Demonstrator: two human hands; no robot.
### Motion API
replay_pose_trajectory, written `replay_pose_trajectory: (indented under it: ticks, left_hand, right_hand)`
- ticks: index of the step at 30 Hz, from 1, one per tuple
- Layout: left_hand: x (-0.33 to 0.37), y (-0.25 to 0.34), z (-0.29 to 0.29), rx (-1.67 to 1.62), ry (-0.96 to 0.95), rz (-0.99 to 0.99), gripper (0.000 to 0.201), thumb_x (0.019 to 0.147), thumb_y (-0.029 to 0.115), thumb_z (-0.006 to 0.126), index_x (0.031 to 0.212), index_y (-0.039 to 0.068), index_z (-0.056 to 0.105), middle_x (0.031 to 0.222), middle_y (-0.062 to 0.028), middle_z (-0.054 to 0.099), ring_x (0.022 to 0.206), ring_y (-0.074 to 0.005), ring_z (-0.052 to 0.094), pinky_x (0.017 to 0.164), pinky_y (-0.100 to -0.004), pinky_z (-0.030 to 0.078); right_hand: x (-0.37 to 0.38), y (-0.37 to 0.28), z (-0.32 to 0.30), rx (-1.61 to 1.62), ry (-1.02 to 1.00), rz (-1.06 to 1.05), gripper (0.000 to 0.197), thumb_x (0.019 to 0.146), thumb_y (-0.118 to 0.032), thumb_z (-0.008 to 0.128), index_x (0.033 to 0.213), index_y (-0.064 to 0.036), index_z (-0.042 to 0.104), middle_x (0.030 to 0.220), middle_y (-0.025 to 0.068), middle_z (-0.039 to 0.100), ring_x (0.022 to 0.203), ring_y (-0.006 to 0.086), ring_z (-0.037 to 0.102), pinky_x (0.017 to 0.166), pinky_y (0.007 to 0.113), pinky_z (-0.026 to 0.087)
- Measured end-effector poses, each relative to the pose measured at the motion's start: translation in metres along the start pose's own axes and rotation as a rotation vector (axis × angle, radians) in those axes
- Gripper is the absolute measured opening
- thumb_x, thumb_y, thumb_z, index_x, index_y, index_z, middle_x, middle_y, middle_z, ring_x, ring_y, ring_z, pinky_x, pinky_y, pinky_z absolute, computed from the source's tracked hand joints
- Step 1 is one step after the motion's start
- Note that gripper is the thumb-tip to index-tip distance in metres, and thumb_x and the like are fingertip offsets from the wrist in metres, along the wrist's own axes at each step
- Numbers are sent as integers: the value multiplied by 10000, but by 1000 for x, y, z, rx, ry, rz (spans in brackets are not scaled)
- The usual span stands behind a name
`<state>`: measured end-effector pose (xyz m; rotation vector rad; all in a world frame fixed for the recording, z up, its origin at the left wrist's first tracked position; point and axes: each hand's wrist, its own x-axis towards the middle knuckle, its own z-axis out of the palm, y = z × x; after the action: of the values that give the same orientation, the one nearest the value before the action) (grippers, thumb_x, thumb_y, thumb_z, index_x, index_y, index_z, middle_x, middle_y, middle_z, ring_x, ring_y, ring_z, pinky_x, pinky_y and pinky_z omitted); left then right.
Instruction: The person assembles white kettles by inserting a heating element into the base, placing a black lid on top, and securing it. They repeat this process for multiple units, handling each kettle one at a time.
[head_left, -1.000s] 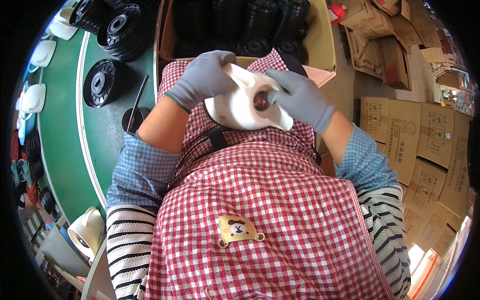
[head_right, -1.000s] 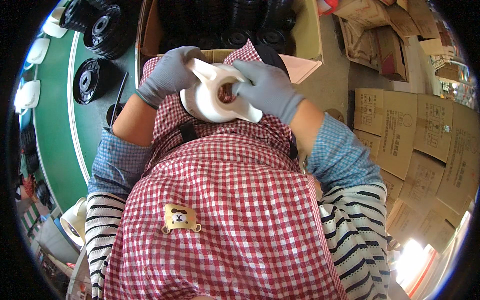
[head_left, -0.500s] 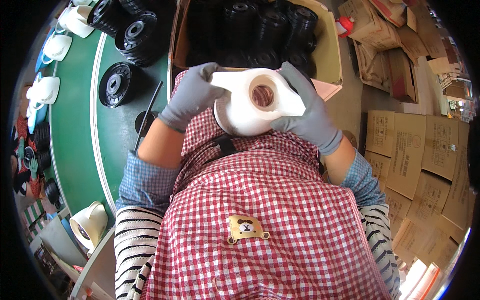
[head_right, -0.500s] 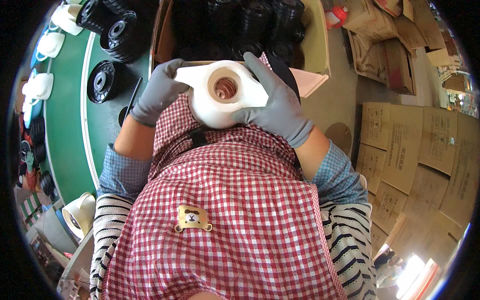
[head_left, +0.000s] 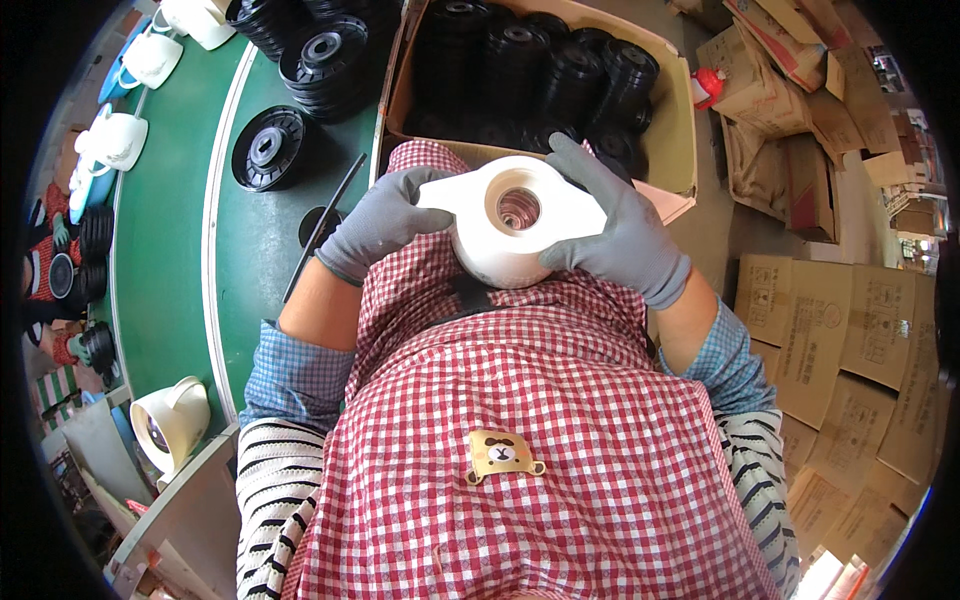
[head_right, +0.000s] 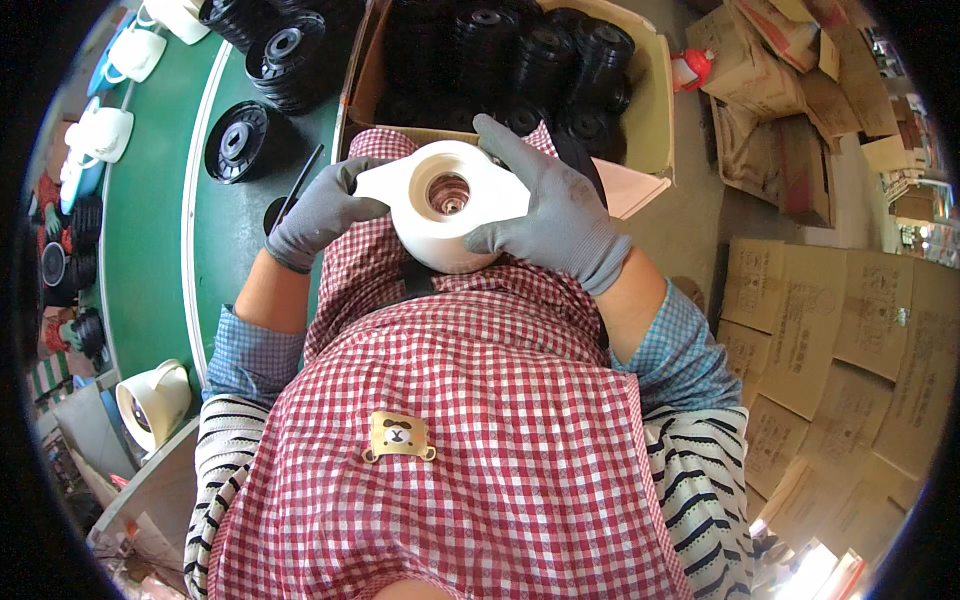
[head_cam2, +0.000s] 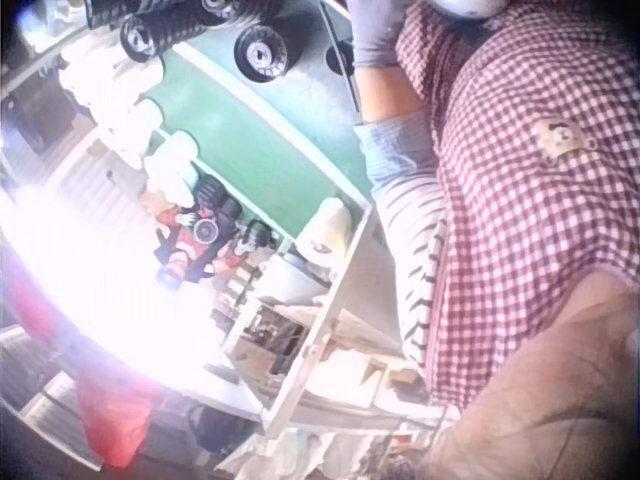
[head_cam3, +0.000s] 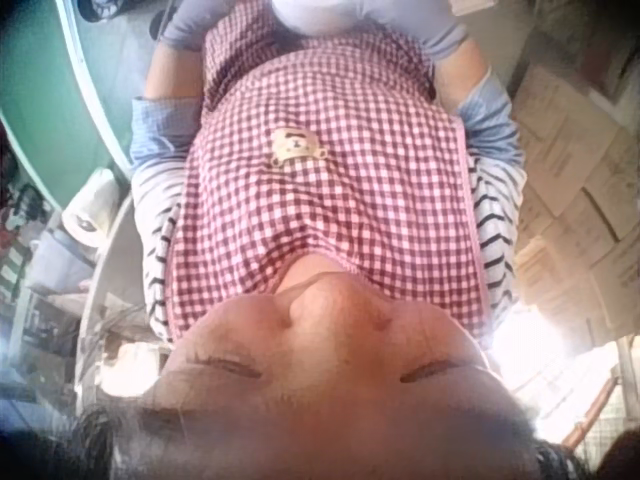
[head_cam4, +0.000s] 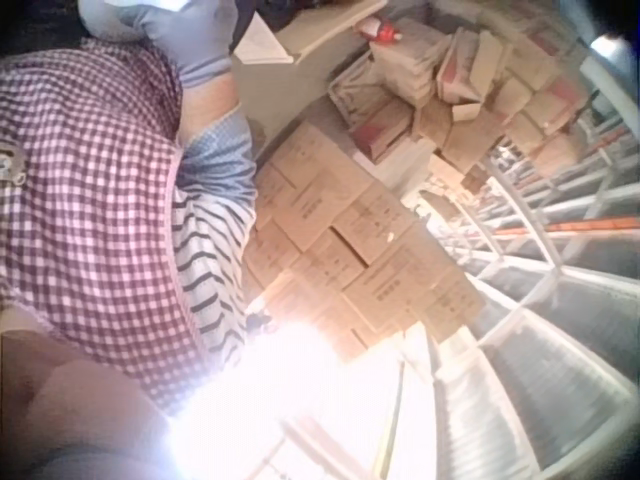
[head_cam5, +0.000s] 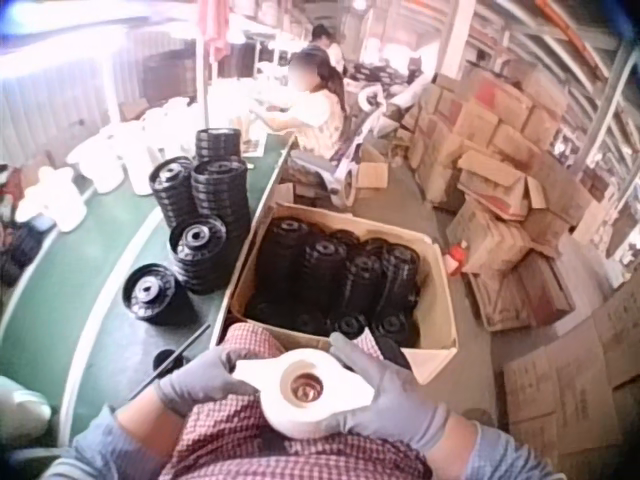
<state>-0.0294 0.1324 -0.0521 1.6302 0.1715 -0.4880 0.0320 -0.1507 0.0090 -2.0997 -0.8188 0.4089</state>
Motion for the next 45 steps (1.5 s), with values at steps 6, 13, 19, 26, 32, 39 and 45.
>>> replay_pose_trajectory:
  ticks: [6, 13, 19, 26, 32, 39, 45]
  left_hand:
    - [-14, -26, -9, -167, -153, 168, 744, 790, 146, 863, 1433, -10, 523, 1297, -84, 666, 1170, -170, 630, 1051, -329, 479]
    - [-102, -13, -38, -656, 261, 341, 736, 754, 208, 892, 1362, -49, 567, 1263, -75, 674, 1163, -156, 613, 1055, -331, 463]
    - [-179, -7, -168, -363, 958, 672, 606, 961, 362, 701, 1375, -35, 506, 1261, -122, 637, 1083, -229, 671, 903, -337, 571]
    - [-63, -19, -368, -527, 1336, 419, 427, 971, 334, 662, 1269, 37, 590, 1132, -127, 645, 963, -253, 662, 719, -367, 585]
    - [64, -49, -503, -215, 1748, 287, 490, 880, 281, 763, 1184, -85, 648, 1035, -190, 715, 866, -265, 688, 823, -362, 527]
    - [66, -48, -497, -113, 1590, 246, 658, 839, 348, 796, 1280, -82, 567, 1151, -215, 697, 994, -283, 688, 860, -376, 556]
    - [-25, -70, -328, 406, 1380, 360, 658, 825, 343, 775, 1331, -14, 552, 1370, -271, 557, 1289, -368, 533, 1103, -437, 423]
  right_hand:
    - [11, -6, -2, 53, -75, -84, 1098, 606, -272, 956, 1525, -29, 406, 1434, 202, 559, 1312, 297, 564, 1112, 370, 433]
    - [34, -13, -31, 326, 163, -119, 774, 919, -315, 729, 1538, -13, 376, 1520, 148, 475, 1363, 262, 494, 1135, 380, 376]
    - [49, 57, -2, 391, 84, 171, 523, 986, -94, 607, 1482, 0, 471, 1367, 154, 606, 1225, 229, 593, 1080, 360, 446]
    - [46, 83, 50, 383, -139, 334, 505, 960, -44, 630, 1445, 25, 504, 1324, 127, 629, 1199, 187, 606, 1037, 300, 469]
    - [37, 84, 33, 297, -33, 566, 541, 956, -17, 605, 1472, 44, 454, 1365, 172, 602, 1243, 222, 585, 1090, 329, 443]
    - [49, 74, 38, 284, -143, 552, 571, 947, -68, 611, 1476, 61, 438, 1427, 205, 554, 1277, 248, 567, 1077, 347, 451]
    - [75, 75, 57, 251, -257, 465, 539, 977, -48, 563, 1492, 39, 429, 1462, 192, 530, 1316, 266, 543, 1102, 347, 426]
